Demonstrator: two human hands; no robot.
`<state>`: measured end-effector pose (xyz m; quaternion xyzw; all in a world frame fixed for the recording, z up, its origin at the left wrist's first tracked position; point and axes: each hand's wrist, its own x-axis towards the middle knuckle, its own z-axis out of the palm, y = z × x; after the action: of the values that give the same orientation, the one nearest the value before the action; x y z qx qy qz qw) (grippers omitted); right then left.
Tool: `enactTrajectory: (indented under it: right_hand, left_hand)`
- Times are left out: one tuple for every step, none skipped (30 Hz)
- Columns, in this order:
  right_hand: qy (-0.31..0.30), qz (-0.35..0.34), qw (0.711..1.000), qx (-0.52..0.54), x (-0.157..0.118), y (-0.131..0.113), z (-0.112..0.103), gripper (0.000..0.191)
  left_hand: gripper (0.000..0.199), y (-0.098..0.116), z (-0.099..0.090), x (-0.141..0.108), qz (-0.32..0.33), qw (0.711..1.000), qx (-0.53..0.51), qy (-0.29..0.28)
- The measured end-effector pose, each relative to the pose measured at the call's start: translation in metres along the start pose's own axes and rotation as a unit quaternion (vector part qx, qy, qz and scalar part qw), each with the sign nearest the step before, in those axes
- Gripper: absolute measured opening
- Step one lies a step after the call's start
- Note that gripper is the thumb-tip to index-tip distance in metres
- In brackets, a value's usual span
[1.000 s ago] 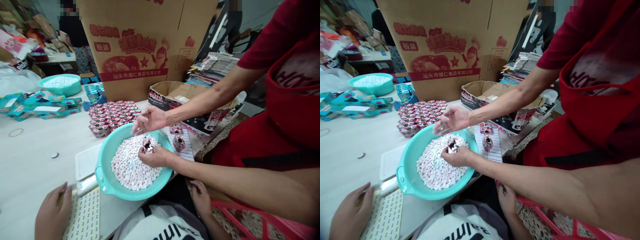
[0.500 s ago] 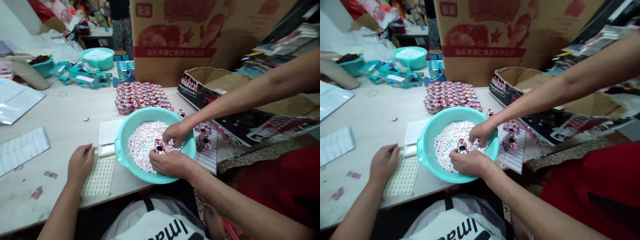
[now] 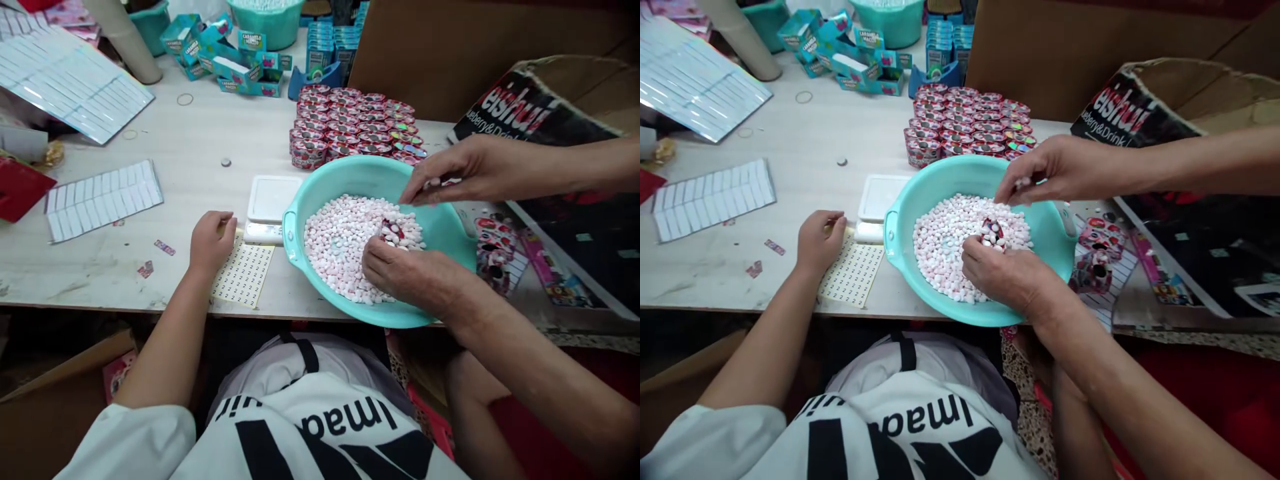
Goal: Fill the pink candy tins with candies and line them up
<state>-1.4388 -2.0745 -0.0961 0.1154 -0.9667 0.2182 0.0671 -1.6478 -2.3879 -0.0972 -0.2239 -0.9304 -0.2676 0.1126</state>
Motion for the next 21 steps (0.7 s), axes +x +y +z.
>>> enactTrajectory:
  right_hand:
    - [-0.009,-0.038,0.999,-0.002,0.001,-0.002,-0.007,0.07]
    - [-0.01,-0.077,0.997,-0.013,0.002,-0.005,-0.014,0.066]
    - [-0.001,-0.114,0.993,-0.038,0.003,-0.009,-0.022,0.059]
    - [0.012,-0.149,0.985,-0.083,0.003,-0.013,-0.029,0.05]
    - [0.02,-0.186,0.971,-0.152,0.004,-0.016,-0.033,0.041]
    - [0.019,-0.224,0.944,-0.241,0.005,-0.019,-0.035,0.036]
    - [0.016,-0.256,0.903,-0.346,0.005,-0.02,-0.035,0.036]
    - [0.007,-0.28,0.846,-0.455,0.006,-0.021,-0.033,0.039]
    - [-0.01,-0.3,0.774,-0.557,0.008,-0.02,-0.031,0.041]
    - [-0.034,-0.318,0.693,-0.645,0.01,-0.019,-0.03,0.043]
    - [-0.064,-0.342,0.607,-0.714,0.014,-0.018,-0.03,0.043]
    - [-0.103,-0.373,0.516,-0.764,0.018,-0.016,-0.032,0.042]
    - [-0.14,-0.405,0.421,-0.8,0.023,-0.014,-0.037,0.041]
    - [-0.168,-0.43,0.326,-0.825,0.028,-0.012,-0.045,0.04]
    - [-0.182,-0.442,0.25,-0.842,0.034,-0.01,-0.054,0.04]
    - [-0.189,-0.437,0.202,-0.856,0.04,-0.007,-0.064,0.04]
    - [-0.191,-0.417,0.187,-0.869,0.044,-0.004,-0.073,0.04]
    - [-0.19,-0.39,0.203,-0.878,0.048,0.001,-0.08,0.041]
    - [-0.185,-0.368,0.252,-0.876,0.049,0.007,-0.083,0.041]
    - [-0.177,-0.345,0.34,-0.857,0.047,0.013,-0.083,0.041]
    - [-0.15,-0.298,0.471,-0.817,0.04,0.019,-0.078,0.042]
  left_hand:
    - [0.029,0.0,0.0,0.0,-0.002,1.0,-0.002,0.0]
    - [0.029,-0.001,0.0,0.0,-0.003,1.0,-0.004,0.0]
    - [0.028,-0.001,0.0,0.0,-0.003,1.0,-0.006,0.001]
    - [0.028,-0.001,-0.001,0.001,-0.003,1.0,-0.008,0.003]
    - [0.028,-0.002,-0.001,0.001,-0.002,1.0,-0.01,0.005]
    - [0.029,-0.002,-0.001,0.001,-0.002,1.0,-0.012,0.006]
    - [0.029,-0.002,-0.001,0.001,-0.002,1.0,-0.013,0.006]
    - [0.03,-0.002,-0.001,0.0,-0.004,1.0,-0.014,0.005]
    - [0.031,-0.001,-0.001,0.0,-0.007,1.0,-0.014,0.002]
    - [0.031,-0.001,-0.002,0.0,-0.011,1.0,-0.015,-0.001]
    - [0.031,-0.001,-0.002,0.0,-0.016,1.0,-0.015,-0.005]
    - [0.031,-0.001,-0.002,0.0,-0.02,1.0,-0.014,-0.008]
    - [0.031,0.0,-0.002,0.0,-0.022,1.0,-0.013,-0.01]
    - [0.032,0.0,-0.002,-0.001,-0.023,1.0,-0.012,-0.013]
    - [0.032,0.0,-0.003,-0.001,-0.02,1.0,-0.009,-0.016]
    - [0.032,0.0,-0.003,0.0,-0.017,1.0,-0.006,-0.017]
    - [0.032,-0.001,-0.003,0.0,-0.012,1.0,-0.003,-0.018]
    - [0.032,-0.001,-0.003,0.0,-0.008,1.0,0.0,-0.019]
    - [0.032,-0.001,-0.003,0.0,-0.005,1.0,0.002,-0.019]
    - [0.032,-0.001,-0.004,0.0,-0.005,1.0,0.005,-0.02]
    - [0.032,-0.001,-0.004,0.001,-0.007,1.0,0.006,-0.024]
